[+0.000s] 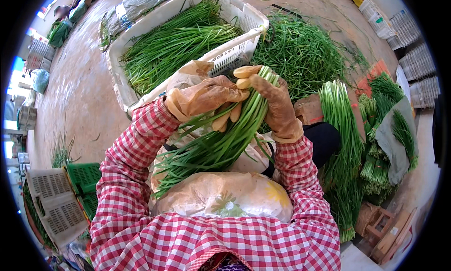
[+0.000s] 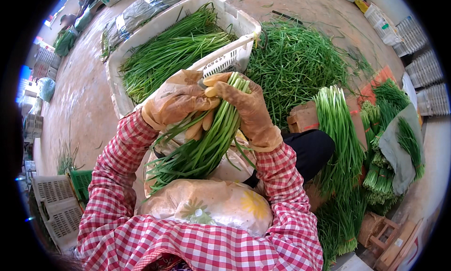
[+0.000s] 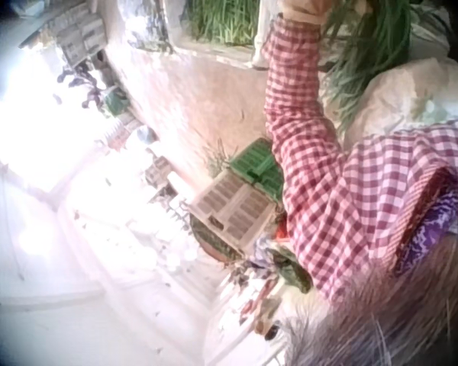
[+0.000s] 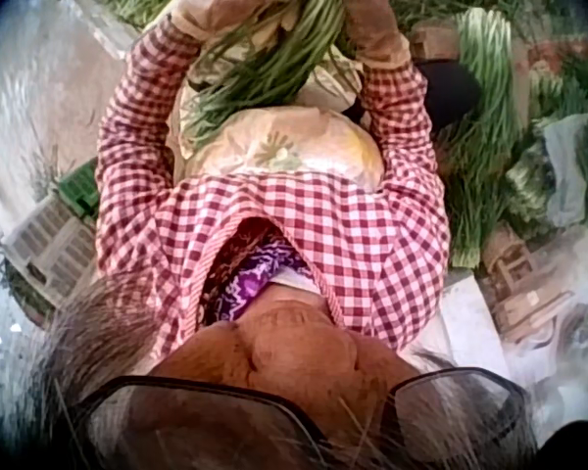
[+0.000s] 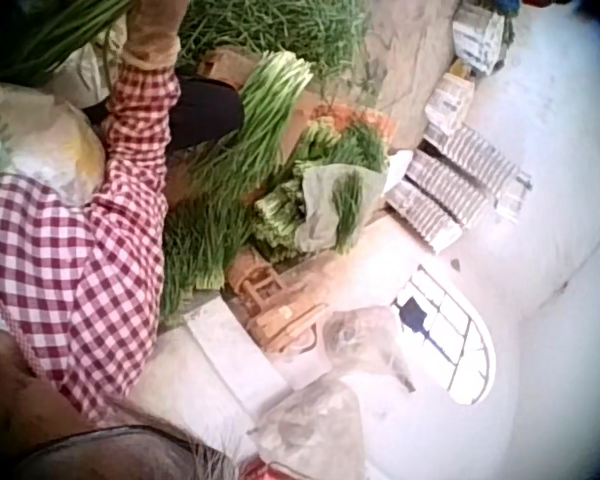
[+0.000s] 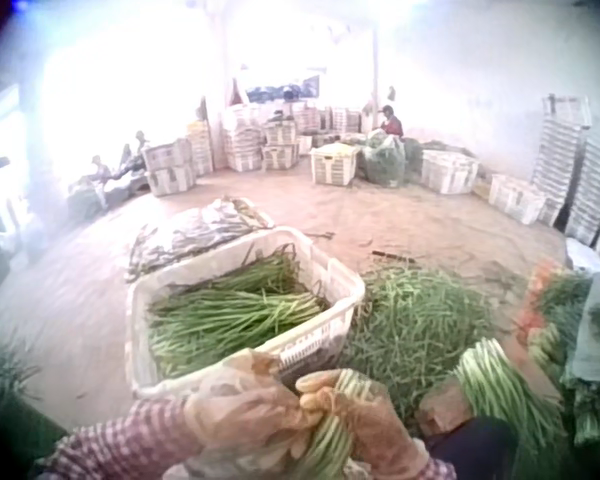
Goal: The person sorts and cleans green onions by hand in a large agricultural warehouse, picking bunches from a crate, removing damaged leaves, and placing them on a stack.
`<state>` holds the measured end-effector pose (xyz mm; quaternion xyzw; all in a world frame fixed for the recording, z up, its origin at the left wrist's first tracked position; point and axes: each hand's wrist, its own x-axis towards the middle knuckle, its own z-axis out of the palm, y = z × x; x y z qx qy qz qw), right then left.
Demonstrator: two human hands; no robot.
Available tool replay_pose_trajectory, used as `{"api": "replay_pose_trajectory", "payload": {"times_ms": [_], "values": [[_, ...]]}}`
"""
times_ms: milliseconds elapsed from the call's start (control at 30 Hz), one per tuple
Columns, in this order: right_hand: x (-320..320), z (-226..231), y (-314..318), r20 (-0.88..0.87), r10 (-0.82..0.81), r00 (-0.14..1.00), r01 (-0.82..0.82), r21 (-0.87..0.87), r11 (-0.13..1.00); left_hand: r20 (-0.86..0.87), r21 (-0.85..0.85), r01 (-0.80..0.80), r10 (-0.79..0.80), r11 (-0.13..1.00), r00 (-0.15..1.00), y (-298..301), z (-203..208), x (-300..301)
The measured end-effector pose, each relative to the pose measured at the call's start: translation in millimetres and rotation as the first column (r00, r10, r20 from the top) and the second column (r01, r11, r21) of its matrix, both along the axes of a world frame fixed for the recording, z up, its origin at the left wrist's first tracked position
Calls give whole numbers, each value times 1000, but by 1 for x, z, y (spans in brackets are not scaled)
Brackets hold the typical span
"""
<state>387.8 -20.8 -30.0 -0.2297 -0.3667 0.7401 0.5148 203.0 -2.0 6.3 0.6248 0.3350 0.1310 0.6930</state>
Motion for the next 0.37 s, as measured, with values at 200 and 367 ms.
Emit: {"api": "replay_pose_trajectory", "payload": {"times_ms": [200,367], "values": [[-2,-5,9,-16,-44,999,39,-251,967,331,-23,-455,436,890,837,20,-10,-24],[-18,-7,14,-18,-183,983,178,-165,970,452,-29,-519,475,854,755,22,-45,17]]}}
